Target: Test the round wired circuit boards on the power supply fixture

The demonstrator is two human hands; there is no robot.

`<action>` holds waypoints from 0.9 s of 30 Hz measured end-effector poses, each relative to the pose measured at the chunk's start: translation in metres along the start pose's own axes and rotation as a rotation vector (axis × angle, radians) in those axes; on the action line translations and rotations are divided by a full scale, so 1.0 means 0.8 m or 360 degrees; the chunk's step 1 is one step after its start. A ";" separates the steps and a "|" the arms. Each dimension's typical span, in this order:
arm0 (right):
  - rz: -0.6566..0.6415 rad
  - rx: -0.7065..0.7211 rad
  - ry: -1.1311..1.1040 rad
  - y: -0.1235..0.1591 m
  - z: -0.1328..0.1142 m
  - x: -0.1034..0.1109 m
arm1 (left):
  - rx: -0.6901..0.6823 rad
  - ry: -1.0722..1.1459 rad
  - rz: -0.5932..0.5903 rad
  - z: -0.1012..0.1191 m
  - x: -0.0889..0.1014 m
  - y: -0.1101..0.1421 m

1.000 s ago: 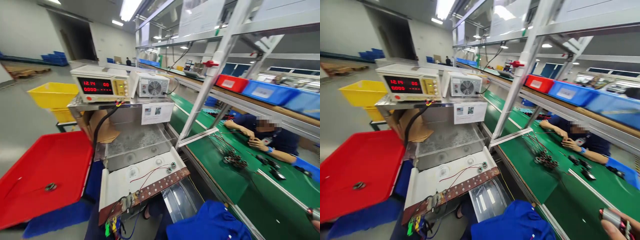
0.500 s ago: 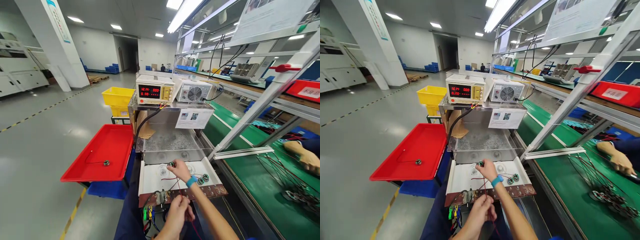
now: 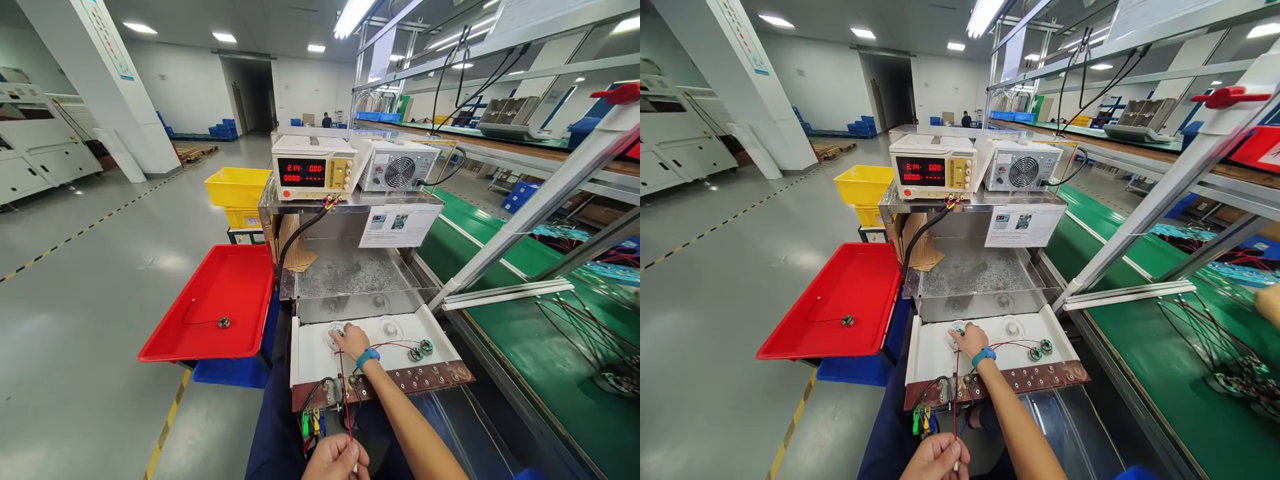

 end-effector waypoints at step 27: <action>-0.0063 0.0458 -0.0307 -0.014 0.028 -0.017 | -0.0580 -0.1440 0.0626 0.115 0.036 -0.131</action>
Point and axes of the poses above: each hand's wrist, its own y-axis away from the middle knuckle, its own x-axis out of the back of the hand, z = x × y, the point moved 3 cm from there along -y, towards the middle knuckle
